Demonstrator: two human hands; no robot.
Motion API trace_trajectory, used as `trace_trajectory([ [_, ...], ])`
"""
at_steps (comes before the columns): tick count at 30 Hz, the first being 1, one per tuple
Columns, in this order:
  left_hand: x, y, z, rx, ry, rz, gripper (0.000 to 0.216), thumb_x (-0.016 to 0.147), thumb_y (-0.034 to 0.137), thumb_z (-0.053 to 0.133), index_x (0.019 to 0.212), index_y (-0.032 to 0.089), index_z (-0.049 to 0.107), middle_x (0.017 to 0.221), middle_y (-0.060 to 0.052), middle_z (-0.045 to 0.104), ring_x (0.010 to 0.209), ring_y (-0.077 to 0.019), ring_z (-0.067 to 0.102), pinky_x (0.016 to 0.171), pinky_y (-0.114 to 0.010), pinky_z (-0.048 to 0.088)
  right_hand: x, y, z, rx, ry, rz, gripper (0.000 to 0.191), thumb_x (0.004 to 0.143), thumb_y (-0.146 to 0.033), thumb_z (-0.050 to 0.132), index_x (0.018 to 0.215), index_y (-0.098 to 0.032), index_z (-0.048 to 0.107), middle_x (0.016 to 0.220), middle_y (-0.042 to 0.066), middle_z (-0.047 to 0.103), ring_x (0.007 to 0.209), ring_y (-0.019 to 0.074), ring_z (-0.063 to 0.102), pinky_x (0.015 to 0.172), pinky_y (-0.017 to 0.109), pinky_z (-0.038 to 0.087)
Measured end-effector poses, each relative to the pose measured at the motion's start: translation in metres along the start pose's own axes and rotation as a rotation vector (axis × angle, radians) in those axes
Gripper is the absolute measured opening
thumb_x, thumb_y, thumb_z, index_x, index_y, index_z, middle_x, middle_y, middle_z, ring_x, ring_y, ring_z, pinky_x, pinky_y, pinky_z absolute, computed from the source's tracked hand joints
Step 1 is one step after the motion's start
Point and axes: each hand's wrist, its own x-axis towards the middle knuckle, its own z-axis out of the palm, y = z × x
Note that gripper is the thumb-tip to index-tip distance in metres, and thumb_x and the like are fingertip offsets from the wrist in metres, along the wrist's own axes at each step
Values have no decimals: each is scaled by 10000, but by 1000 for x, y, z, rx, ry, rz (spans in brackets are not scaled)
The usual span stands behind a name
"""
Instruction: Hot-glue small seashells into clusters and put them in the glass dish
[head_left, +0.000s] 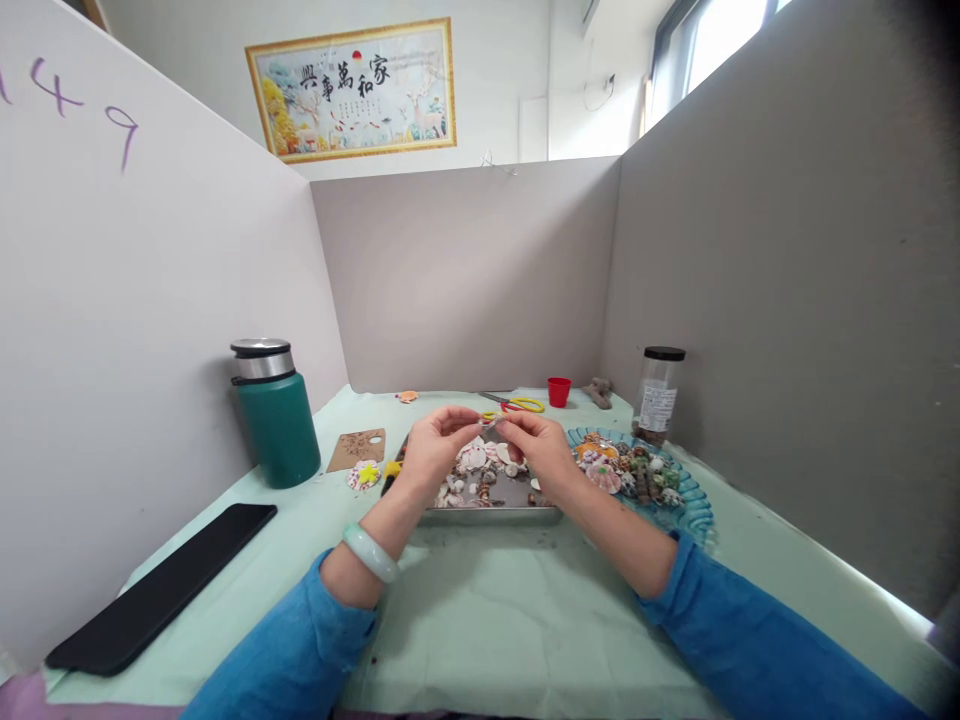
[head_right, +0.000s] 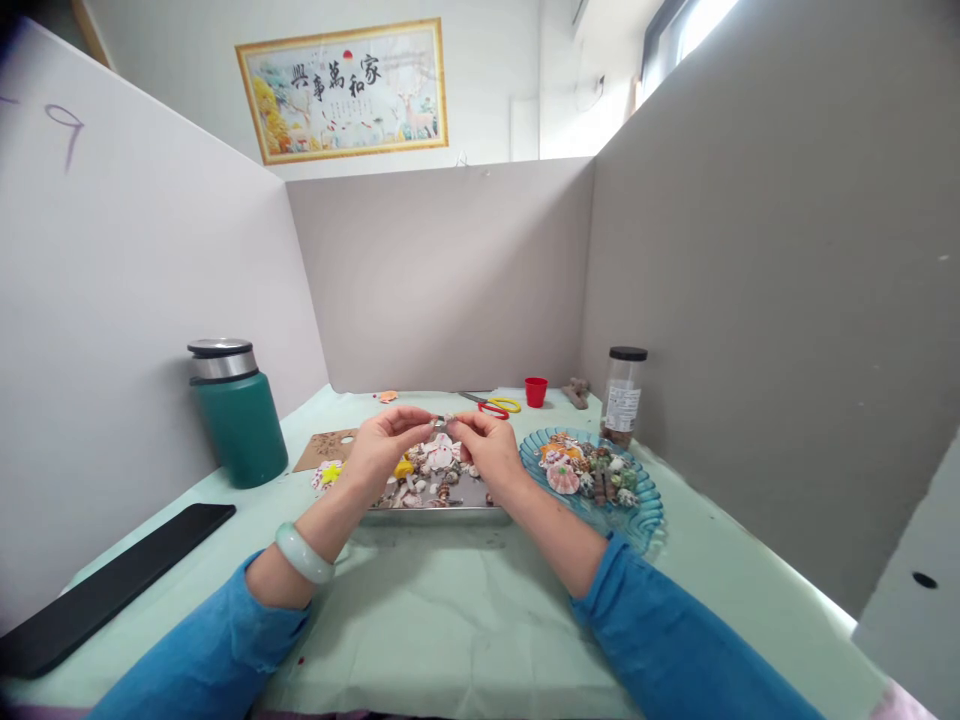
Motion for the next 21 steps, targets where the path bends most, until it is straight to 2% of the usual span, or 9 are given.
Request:
trace_trajectory([
  [5,-4,0,5,219,38,180,205,686,262,677,838,158,586,865,-54,676,777,-153,620,716,-289,507,0,1,0,9,5,-24,245,654,-386,670,727,-153,651,429,-59,453,413,77,379,419,221,267],
  [10,-8,0,8,321,70,303,229,722,223,642,929,180,555,901,-44,675,753,-133,623,736,-288,517,1,4,1,-3,9,-35,261,657,-399,675,750,-156,667,472,-53,471,424,77,390,420,222,275],
  [16,-11,0,11,412,101,361,296,730,197,637,1013,206,550,915,-29,686,734,-131,624,745,-290,508,0,6,1,-1,3,-35,267,660,-407,682,767,-163,681,477,-52,478,439,83,399,437,226,285],
  [21,-13,2,11,407,118,386,306,733,208,644,1028,219,563,914,-29,684,794,-151,630,782,-297,490,-2,6,3,32,12,-26,241,659,-406,682,752,-183,676,482,-54,475,440,85,393,440,229,274],
])
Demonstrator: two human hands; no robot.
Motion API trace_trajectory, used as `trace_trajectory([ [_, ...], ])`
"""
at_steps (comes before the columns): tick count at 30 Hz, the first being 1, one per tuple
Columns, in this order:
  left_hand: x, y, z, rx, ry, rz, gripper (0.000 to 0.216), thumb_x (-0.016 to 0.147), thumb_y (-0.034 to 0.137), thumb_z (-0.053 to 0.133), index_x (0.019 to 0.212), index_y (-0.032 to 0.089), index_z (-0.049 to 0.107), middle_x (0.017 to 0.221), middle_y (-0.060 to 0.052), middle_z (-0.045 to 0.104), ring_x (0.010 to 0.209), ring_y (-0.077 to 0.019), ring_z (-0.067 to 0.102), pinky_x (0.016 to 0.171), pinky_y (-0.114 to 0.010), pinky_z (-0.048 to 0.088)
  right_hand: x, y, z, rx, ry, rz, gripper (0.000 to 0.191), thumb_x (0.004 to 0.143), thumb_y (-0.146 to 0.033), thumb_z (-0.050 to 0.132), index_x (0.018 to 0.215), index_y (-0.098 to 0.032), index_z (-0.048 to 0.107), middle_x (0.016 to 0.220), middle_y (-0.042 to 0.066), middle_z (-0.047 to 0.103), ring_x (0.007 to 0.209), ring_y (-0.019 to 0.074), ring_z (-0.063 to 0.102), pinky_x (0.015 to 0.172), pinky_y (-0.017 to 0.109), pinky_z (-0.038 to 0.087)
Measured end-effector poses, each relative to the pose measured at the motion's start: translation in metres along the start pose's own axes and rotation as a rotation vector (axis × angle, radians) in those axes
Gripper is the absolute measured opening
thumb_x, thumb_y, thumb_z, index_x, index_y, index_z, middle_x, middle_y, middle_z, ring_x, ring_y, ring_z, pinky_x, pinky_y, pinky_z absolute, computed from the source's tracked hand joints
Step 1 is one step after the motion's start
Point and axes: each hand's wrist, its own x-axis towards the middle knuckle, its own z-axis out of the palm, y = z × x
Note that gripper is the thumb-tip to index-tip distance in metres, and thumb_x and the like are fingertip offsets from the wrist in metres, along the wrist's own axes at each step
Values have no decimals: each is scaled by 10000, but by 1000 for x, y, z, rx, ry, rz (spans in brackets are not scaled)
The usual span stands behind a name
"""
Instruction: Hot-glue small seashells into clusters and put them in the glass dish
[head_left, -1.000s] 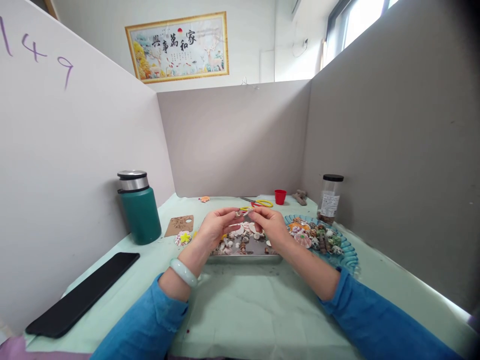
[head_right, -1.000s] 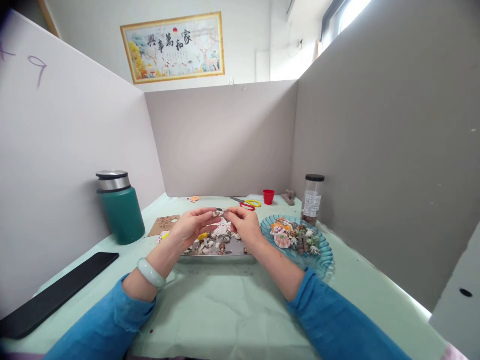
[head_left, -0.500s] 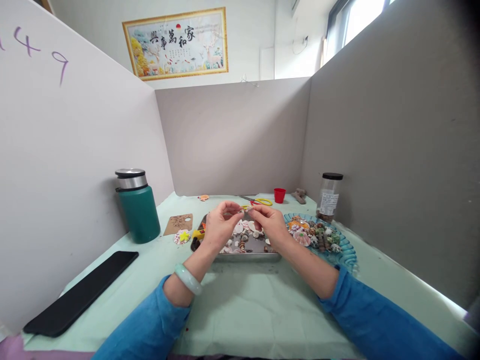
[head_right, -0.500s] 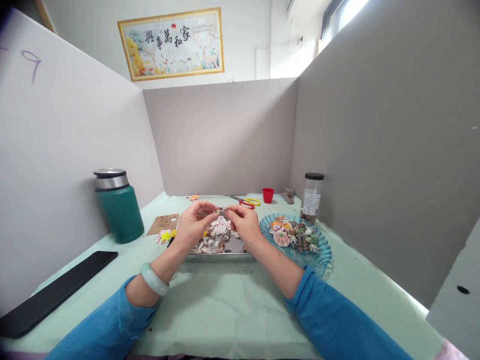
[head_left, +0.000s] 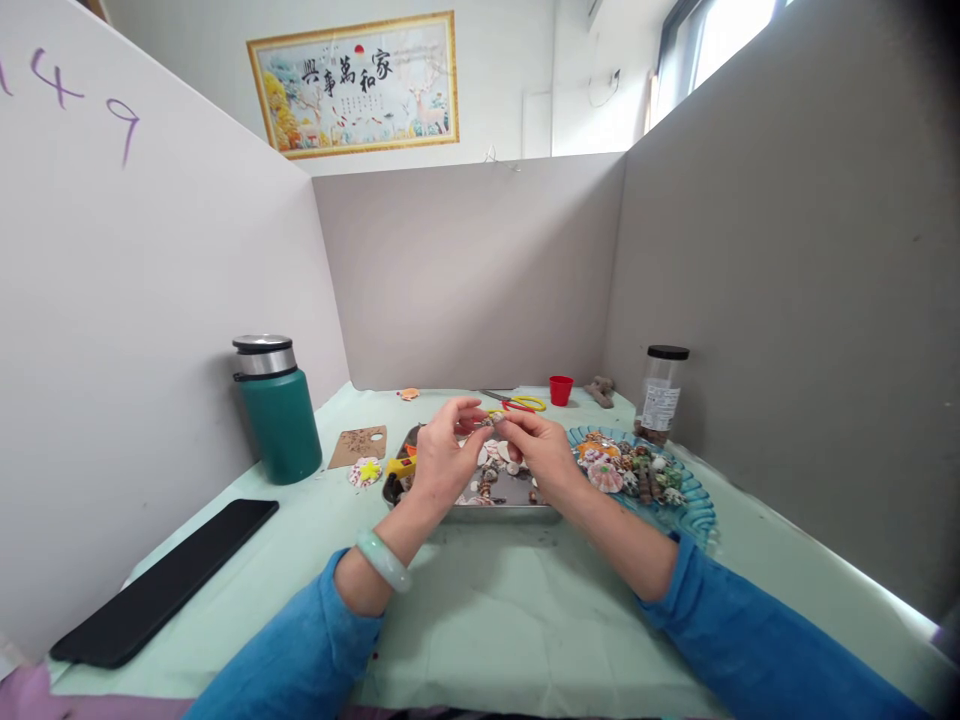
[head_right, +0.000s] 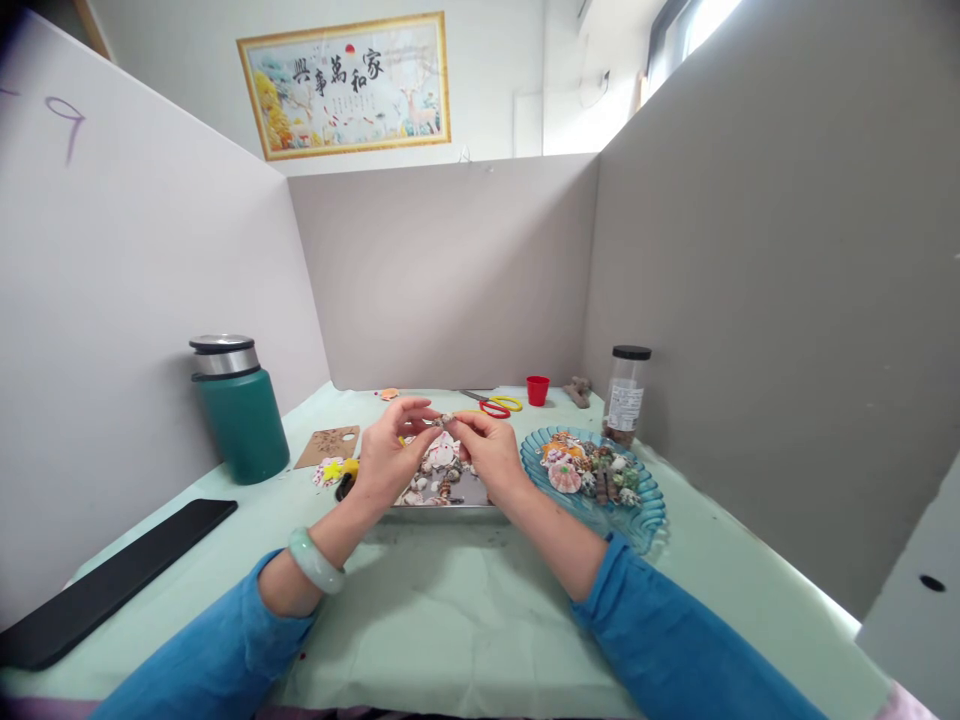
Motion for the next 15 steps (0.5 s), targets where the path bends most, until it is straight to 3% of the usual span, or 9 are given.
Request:
trace_trajectory([
  [15,-1,4,1,55,8,-12,277,735,214,646,1002,212,570,891,-36,684,796,-162,628,774,-301,480,-2,-1,1,0,-10,3,249,675,-388,673,790,-167,682,483,-53,471,453,80,387,455,225,273],
])
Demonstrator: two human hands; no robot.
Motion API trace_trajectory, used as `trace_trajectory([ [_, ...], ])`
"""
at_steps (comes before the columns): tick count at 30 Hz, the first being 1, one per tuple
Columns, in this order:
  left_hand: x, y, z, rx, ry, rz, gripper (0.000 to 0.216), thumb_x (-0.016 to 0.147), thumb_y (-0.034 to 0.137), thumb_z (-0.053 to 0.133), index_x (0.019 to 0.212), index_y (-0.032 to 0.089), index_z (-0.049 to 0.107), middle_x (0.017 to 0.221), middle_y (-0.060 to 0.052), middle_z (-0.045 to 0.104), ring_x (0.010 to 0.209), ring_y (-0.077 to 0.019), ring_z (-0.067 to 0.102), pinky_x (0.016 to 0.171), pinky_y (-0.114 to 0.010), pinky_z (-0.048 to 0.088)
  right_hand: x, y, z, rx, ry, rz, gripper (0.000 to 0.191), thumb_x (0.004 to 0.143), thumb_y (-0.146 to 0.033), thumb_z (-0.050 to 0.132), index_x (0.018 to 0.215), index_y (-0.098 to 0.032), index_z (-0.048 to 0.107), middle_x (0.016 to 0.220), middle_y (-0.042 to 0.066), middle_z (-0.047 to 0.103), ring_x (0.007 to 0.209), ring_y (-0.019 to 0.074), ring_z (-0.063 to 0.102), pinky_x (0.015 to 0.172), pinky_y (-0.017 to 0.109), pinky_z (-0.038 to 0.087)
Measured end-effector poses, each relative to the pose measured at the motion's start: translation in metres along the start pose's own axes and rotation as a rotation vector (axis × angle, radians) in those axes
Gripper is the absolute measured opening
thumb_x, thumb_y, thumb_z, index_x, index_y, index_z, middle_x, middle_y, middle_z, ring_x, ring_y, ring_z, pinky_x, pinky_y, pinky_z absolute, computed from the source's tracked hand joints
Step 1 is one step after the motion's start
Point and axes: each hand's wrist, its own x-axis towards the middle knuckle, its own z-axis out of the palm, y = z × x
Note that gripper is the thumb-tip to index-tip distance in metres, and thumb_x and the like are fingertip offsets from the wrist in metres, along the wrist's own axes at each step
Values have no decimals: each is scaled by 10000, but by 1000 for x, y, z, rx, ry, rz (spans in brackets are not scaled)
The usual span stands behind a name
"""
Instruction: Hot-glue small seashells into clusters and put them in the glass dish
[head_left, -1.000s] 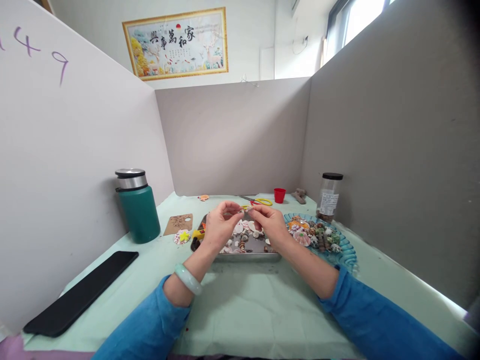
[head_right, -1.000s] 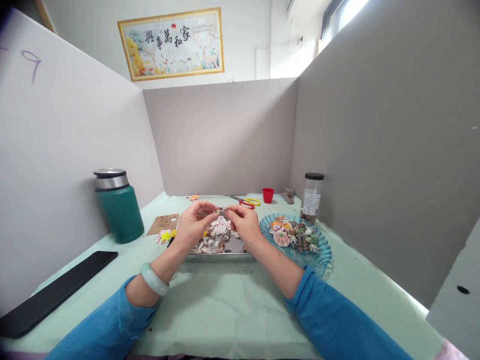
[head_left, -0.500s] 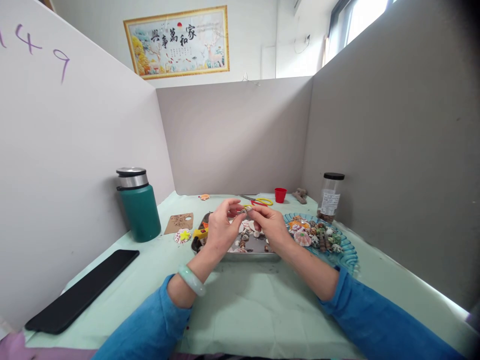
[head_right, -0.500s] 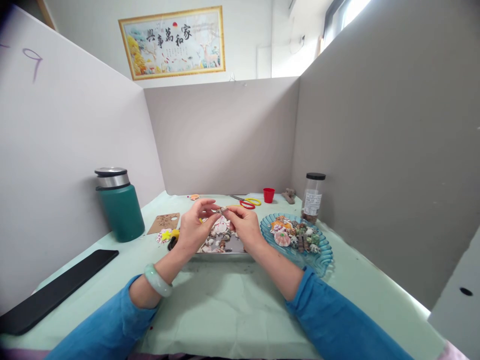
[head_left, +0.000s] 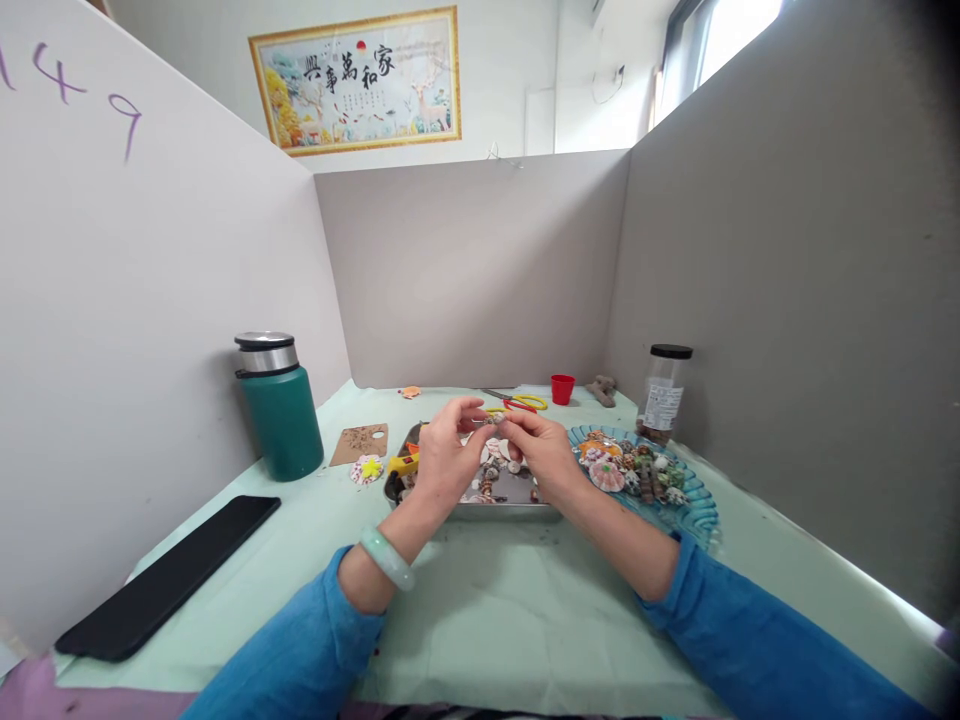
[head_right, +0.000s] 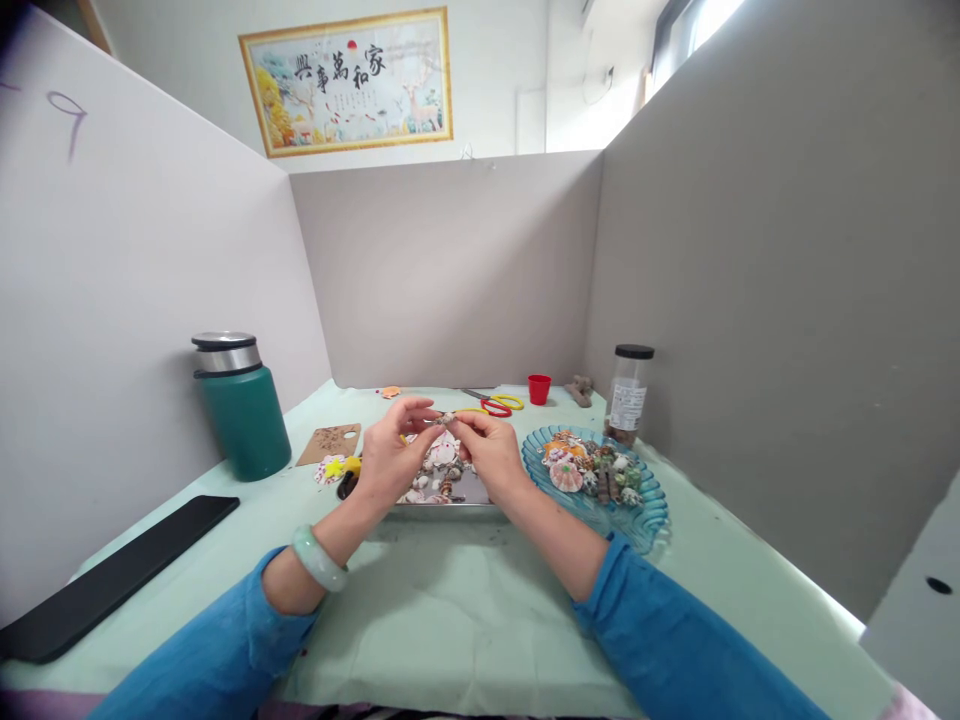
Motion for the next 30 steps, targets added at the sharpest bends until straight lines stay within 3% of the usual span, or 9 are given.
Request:
trace_trajectory([
  [11,-1,2,0,-70,-5,-1,279,728,222,653,999,222,591,956,-51,674,863,-181,619,826,-327,472,1,1,-1,42,-14,5,275,666,-426,676,783,-177,678,481,-51,471,445,81,384,439,224,259],
  [16,-1,0,-2,-38,-31,19,311,717,210,657,1021,227,590,974,-42,672,796,-162,613,801,-317,481,3,1,-3,118,-8,9,260,666,-407,685,785,-177,671,475,-57,462,442,76,368,443,223,264],
  [24,-1,-8,1,2,-68,46,323,745,195,616,1063,240,587,932,-31,668,714,-142,583,760,-294,477,2,-6,-1,335,-30,200,268,565,-345,761,663,-164,589,538,-61,468,425,47,382,404,197,260],
  [30,-1,-6,0,34,-59,87,283,748,176,595,1024,236,615,953,-37,643,656,-126,536,715,-273,468,1,-5,1,336,-74,244,261,577,-339,751,652,-162,575,520,-64,472,410,46,382,395,195,265],
])
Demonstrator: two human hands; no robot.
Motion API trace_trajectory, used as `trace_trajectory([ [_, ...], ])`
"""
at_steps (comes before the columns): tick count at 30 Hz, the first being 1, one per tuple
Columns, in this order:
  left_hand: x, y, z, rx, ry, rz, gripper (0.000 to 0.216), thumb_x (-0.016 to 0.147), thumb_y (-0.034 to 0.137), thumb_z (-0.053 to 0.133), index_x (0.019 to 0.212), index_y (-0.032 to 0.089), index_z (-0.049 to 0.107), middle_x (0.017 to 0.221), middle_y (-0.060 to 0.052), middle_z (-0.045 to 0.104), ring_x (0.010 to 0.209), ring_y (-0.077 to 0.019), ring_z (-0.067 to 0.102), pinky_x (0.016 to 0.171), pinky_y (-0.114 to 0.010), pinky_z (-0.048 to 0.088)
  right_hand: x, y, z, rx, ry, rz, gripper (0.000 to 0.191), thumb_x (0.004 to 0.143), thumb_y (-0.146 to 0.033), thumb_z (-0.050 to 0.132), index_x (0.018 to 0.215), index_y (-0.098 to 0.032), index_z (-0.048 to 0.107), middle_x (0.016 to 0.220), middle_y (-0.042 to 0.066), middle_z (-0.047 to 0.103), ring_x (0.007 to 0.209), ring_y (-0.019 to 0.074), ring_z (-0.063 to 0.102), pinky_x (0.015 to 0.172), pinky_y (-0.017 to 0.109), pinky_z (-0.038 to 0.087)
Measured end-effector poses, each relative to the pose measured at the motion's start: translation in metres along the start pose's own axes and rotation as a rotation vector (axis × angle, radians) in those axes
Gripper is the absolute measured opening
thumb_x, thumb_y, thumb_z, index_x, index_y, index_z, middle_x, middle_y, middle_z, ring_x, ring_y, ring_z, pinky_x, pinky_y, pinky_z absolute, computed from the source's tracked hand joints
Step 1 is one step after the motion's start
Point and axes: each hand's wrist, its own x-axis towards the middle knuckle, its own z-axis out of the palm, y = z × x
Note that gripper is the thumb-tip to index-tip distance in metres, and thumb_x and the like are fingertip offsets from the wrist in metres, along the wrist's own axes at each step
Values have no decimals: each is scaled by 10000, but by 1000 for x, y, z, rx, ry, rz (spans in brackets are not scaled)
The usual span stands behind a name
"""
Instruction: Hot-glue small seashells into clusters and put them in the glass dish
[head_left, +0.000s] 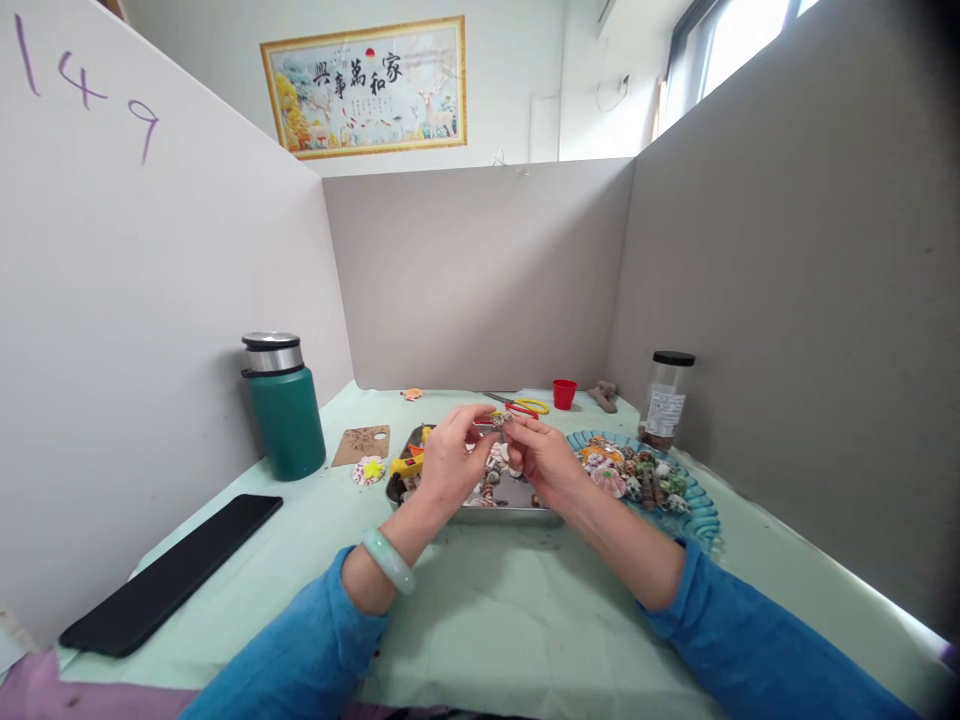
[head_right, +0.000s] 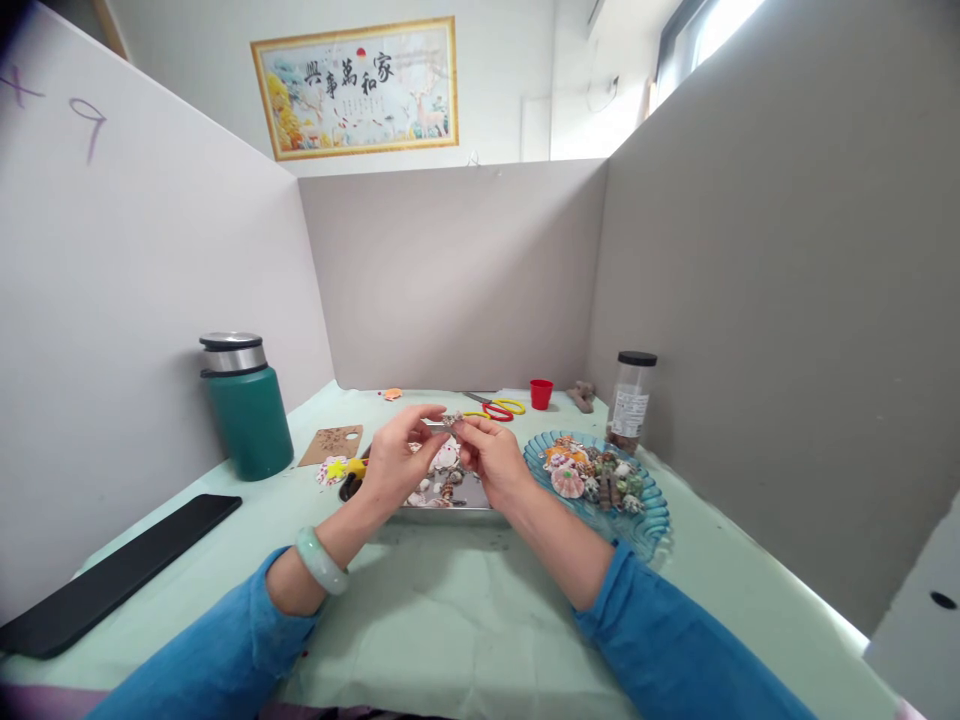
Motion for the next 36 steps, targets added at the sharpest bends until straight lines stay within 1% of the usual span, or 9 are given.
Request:
trace_trajectory([
  [8,0,-3,-1,78,-4,63,190,777,157,541,938,223,617,942,-40,628,675,-133,541,692,-260,443,-1,3,0,10,3,39,261,561,-318,760,671,-160,585,515,-72,474,400,43,402,389,186,268],
  [14,-1,-5,0,114,7,83,108,781,205,566,874,214,620,872,-38,650,665,-143,555,676,-264,427,0,5,-1,13,-8,52,253,583,-317,749,704,-150,602,509,-74,465,402,40,396,389,184,272],
  [20,-1,-9,1,199,3,73,135,797,224,559,916,208,622,872,-42,681,694,-153,600,693,-270,442,-1,5,0,20,18,50,238,594,-297,740,709,-145,598,531,-69,474,408,35,404,392,170,291],
  [25,-2,-9,2,185,8,121,161,819,229,545,936,193,649,905,-44,702,726,-146,625,707,-261,461,0,5,1,27,41,39,235,586,-293,740,687,-146,587,524,-69,465,407,34,400,390,166,290],
  [27,-2,-7,2,167,19,108,156,827,239,539,900,180,664,881,-48,710,735,-146,632,711,-256,469,0,6,1,11,43,36,237,581,-298,740,672,-148,582,509,-69,462,406,38,397,390,171,287],
  [30,-1,-4,1,154,30,52,141,814,248,562,849,172,676,819,-43,715,686,-136,632,689,-245,476,1,7,1,-25,42,27,242,577,-313,739,669,-152,584,475,-66,462,405,47,392,394,179,279],
  [36,0,-5,1,169,31,3,117,785,246,597,826,180,684,784,-32,717,653,-132,631,664,-236,477,-2,7,1,-116,52,-37,253,595,-362,713,671,-161,580,410,-64,469,385,56,360,404,201,255],
])
